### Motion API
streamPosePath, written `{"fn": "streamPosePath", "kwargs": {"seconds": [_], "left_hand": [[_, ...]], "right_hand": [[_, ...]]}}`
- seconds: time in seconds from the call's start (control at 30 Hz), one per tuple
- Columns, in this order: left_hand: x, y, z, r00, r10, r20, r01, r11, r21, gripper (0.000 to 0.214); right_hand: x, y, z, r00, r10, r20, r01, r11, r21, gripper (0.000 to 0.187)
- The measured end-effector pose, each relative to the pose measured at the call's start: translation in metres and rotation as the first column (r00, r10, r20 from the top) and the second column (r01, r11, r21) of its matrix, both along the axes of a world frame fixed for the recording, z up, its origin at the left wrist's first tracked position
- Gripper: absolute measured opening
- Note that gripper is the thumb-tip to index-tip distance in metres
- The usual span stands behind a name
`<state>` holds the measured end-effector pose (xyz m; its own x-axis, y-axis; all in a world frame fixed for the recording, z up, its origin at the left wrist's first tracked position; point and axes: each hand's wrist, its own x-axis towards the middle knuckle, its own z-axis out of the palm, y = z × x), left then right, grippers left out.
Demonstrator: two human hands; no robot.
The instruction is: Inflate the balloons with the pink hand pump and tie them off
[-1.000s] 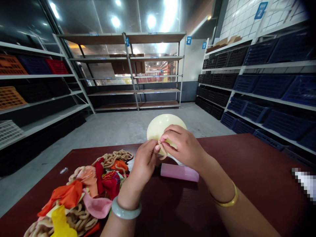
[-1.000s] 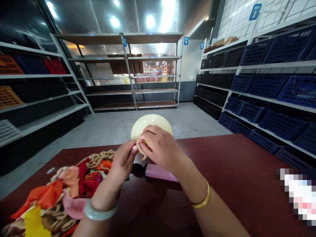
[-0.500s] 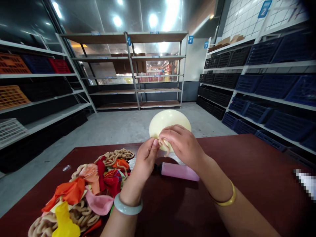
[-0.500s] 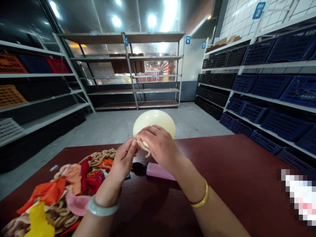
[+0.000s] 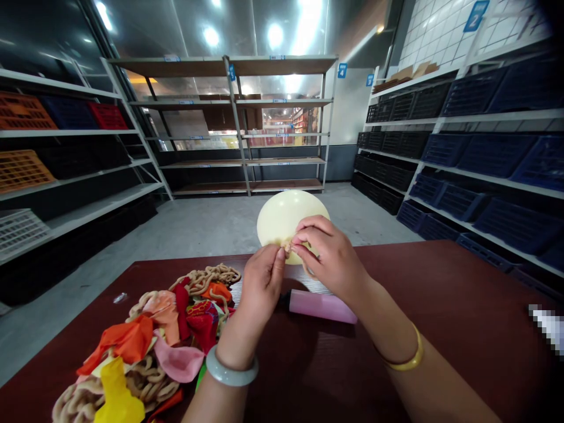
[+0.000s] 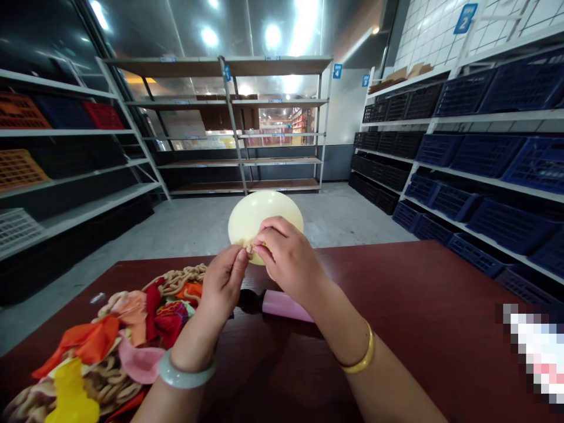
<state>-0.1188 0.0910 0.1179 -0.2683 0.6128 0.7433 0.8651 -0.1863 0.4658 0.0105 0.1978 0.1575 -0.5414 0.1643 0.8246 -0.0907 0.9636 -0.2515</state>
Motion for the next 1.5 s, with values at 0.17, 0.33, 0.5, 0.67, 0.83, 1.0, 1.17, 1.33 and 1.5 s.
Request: {"fn": "streamPosePath", "kwargs": {"seconds": [0.17, 0.33, 0.5, 0.67, 0.83, 1.0, 1.17, 1.33, 1.5], "left_hand": [[0.001, 0.0, -0.002, 0.997, 0.04, -0.062, -0.041, 0.999, -0.029, 0.027], [0.002, 0.001, -0.004, 0.99, 0.097, -0.102, -0.097, 0.995, 0.0, 0.028], [0.003, 0.002, -0.004, 0.985, 0.119, -0.128, -0.118, 0.993, 0.012, 0.025], [0.004, 0.002, -0.005, 0.983, 0.135, -0.127, -0.136, 0.991, 0.005, 0.028], [0.005, 0.001, -0.006, 0.995, 0.089, -0.049, -0.089, 0.996, -0.007, 0.03], [0.004, 0.003, -0.006, 0.998, 0.039, -0.05, -0.038, 0.999, 0.008, 0.025], [0.005, 0.004, -0.007, 0.998, 0.007, -0.057, -0.007, 1.0, -0.007, 0.024], [0.005, 0.004, -0.006, 0.998, 0.043, -0.038, -0.043, 0.999, 0.01, 0.025], [0.002, 0.004, -0.007, 0.998, 0.054, -0.033, -0.053, 0.998, 0.022, 0.021]], "right_hand": [[-0.004, -0.005, -0.002, 0.998, -0.037, -0.047, 0.036, 0.999, -0.033, 0.011], [-0.006, -0.011, -0.003, 0.999, -0.033, -0.042, 0.032, 0.999, -0.029, 0.017], [-0.01, -0.011, -0.008, 0.997, -0.03, -0.073, 0.024, 0.997, -0.079, 0.005], [-0.014, -0.012, -0.011, 0.992, -0.06, -0.111, 0.037, 0.98, -0.196, 0.012], [-0.012, -0.012, -0.007, 0.999, -0.038, 0.01, 0.039, 0.954, -0.297, 0.011], [-0.013, -0.009, -0.009, 1.0, 0.014, 0.027, -0.004, 0.937, -0.349, 0.008], [-0.014, -0.011, -0.009, 0.989, -0.083, -0.126, 0.048, 0.965, -0.258, 0.016], [-0.009, -0.013, -0.004, 0.995, -0.084, -0.047, 0.079, 0.992, -0.1, 0.016], [-0.008, -0.015, -0.006, 0.997, -0.073, 0.006, 0.073, 0.997, -0.036, 0.01]]}}
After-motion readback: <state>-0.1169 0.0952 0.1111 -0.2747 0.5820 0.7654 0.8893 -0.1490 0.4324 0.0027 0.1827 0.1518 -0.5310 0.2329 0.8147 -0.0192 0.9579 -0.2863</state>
